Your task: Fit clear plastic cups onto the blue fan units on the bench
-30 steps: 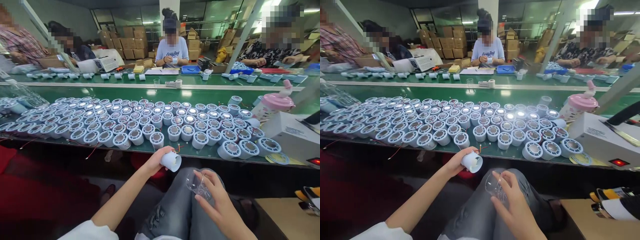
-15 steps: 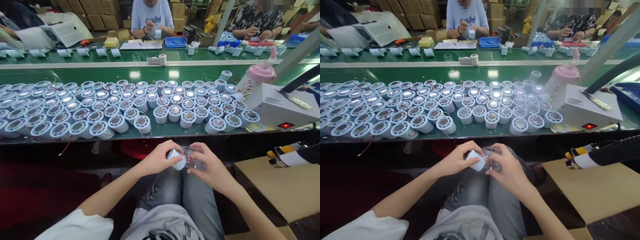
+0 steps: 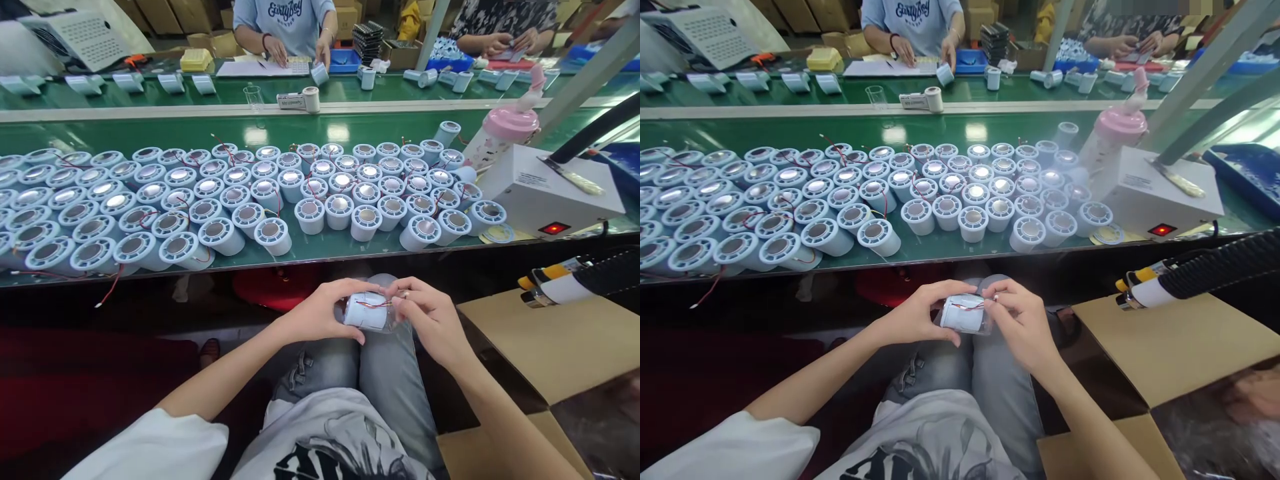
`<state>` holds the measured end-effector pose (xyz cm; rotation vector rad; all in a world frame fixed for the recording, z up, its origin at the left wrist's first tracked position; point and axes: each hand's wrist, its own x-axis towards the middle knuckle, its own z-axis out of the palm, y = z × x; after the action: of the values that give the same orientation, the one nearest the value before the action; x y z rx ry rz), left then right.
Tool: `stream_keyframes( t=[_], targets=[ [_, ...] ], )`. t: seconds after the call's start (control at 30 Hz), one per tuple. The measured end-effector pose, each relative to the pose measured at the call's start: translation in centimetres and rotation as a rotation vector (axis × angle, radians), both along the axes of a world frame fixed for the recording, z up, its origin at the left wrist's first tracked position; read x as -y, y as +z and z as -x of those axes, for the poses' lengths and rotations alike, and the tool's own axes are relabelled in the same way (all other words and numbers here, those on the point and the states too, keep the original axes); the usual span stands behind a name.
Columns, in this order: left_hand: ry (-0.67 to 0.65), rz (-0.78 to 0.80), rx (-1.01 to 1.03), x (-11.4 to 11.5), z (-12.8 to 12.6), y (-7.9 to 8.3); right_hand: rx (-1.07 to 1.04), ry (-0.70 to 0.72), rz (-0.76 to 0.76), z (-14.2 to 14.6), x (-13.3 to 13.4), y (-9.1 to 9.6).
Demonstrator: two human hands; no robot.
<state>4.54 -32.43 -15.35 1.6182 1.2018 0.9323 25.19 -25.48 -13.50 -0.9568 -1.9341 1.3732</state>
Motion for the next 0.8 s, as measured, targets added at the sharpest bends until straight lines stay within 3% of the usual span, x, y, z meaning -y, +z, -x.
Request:
stream_keyframes(
  t=[0.13, 0.23, 0.3, 0.37, 0.57, 0.8],
  targets=[
    [0.021, 0.19, 0.237, 0.3, -0.6, 0.2, -0.08, 0.126, 0.106, -0.8, -0.6, -0.1],
    [0.065, 0.301, 0.423, 0.7, -0.9, 0.4, -0.029, 0.258, -0.104, -1.4, -0.4, -0.4],
    [0.047, 0.363, 0.459, 0.9, -0.9, 0.6, 0.006, 0.264, -0.248, -1.8, 0.1, -0.7],
    [0.008, 0.369, 0.443, 1.1, -0.7, 0.9, 0.0, 0.251, -0.266, -2.3, 0.5, -0.9],
    [-0.012, 0.187, 0.26, 1.5, -0.4, 1.7, -0.04, 0.258, -0.027, -2.7, 0.8, -0.3],
    [-0.021, 0.114, 0.225, 1.8, -0.5, 2.1, -0.094, 0.266, 0.211, -2.5, 0.9, 0.7]
  ],
)
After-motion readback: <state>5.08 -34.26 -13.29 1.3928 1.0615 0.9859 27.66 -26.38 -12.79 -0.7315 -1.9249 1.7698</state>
